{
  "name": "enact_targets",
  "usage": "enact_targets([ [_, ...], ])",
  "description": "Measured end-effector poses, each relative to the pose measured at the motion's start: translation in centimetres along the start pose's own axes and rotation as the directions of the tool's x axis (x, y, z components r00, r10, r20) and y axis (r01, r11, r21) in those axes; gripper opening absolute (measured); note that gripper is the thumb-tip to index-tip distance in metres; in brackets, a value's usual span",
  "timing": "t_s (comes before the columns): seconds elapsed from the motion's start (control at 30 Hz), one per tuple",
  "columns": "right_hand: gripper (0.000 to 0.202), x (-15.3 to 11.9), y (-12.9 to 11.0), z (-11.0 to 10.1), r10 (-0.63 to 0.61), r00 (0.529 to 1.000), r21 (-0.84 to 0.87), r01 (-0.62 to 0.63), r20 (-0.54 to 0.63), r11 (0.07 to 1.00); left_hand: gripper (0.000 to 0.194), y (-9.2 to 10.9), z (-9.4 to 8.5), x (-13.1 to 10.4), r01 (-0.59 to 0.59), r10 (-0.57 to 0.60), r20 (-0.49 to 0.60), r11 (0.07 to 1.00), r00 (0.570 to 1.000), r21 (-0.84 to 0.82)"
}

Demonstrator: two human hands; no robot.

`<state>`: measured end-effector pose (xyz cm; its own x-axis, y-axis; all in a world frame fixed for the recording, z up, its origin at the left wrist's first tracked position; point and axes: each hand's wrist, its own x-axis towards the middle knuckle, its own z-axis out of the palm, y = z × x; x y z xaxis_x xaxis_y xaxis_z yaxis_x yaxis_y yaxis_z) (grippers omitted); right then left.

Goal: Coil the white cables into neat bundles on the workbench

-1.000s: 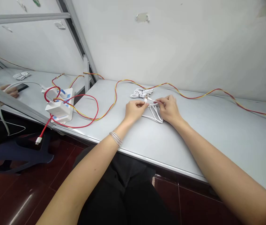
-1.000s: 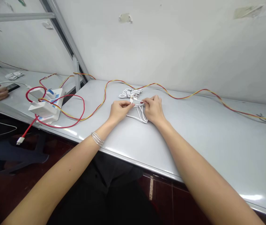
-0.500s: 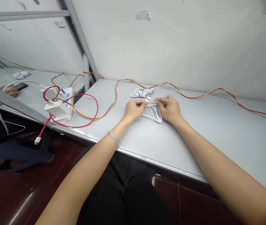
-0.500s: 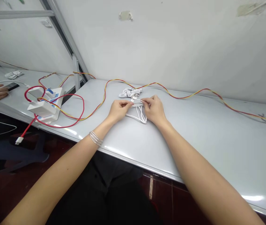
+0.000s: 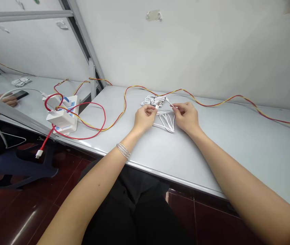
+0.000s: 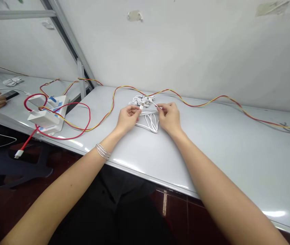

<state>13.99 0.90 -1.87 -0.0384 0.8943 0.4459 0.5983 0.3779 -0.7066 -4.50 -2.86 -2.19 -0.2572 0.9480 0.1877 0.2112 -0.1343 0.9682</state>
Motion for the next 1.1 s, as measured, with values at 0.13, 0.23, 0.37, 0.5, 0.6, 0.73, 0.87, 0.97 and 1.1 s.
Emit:
enact_targets([
  [0.13, 0.025, 0.1, 0.5, 0.2, 0.008, 1.000, 0.071, -0.008, -0.005, 0.997, 0.010, 0.2, 0.1, -0.1, -0.090, 0.090, 0.004, 0.996, 0.996, 0.010],
  [0.23, 0.024, 0.3, 0.7, 0.3, 0.030, 0.999, 0.113, -0.029, -0.012, 0.993, 0.023, 0.6, -0.1, -0.5, -0.181, 0.178, 0.067, 0.982, 0.982, 0.052],
  [0.37, 0.021, 0.5, 0.9, 0.1, 0.088, 0.996, 0.145, -0.086, -0.006, 0.986, 0.039, 1.3, -0.5, -1.2, -0.365, 0.332, 0.213, 0.920, 0.919, 0.141],
  [0.5, 0.019, 0.7, 1.1, -0.1, 0.171, 0.985, 0.224, -0.169, 0.008, 0.960, 0.045, 2.2, -0.7, -2.2, -0.487, 0.375, 0.356, 0.817, 0.856, 0.309],
  [0.6, 0.020, 0.7, 1.3, -0.1, 0.191, 0.982, 0.250, -0.187, 0.009, 0.950, 0.046, 3.0, -0.7, -3.0, -0.488, 0.315, 0.405, 0.744, 0.858, 0.455],
  [0.73, 0.023, 0.7, 1.6, 0.0, 0.171, 0.985, 0.198, -0.168, -0.001, 0.966, 0.051, 3.5, -0.8, -3.8, -0.454, 0.269, 0.375, 0.658, 0.887, 0.601],
  [0.87, 0.024, 0.8, 1.7, 0.0, 0.183, 0.983, 0.146, -0.179, -0.011, 0.973, 0.070, 3.2, -0.7, -4.0, -0.463, 0.254, 0.392, 0.586, 0.884, 0.665],
  [0.97, 0.022, 0.7, 1.3, -0.1, 0.208, 0.978, 0.157, -0.207, 0.007, 0.966, 0.058, 2.6, -0.6, -3.9, -0.480, 0.268, 0.404, 0.596, 0.875, 0.644],
  [1.1, 0.016, 0.6, 0.2, -0.5, 0.218, 0.973, 0.119, -0.225, 0.075, 0.967, 0.042, 2.2, -0.4, -3.6, -0.523, 0.318, 0.422, 0.620, 0.849, 0.585],
])
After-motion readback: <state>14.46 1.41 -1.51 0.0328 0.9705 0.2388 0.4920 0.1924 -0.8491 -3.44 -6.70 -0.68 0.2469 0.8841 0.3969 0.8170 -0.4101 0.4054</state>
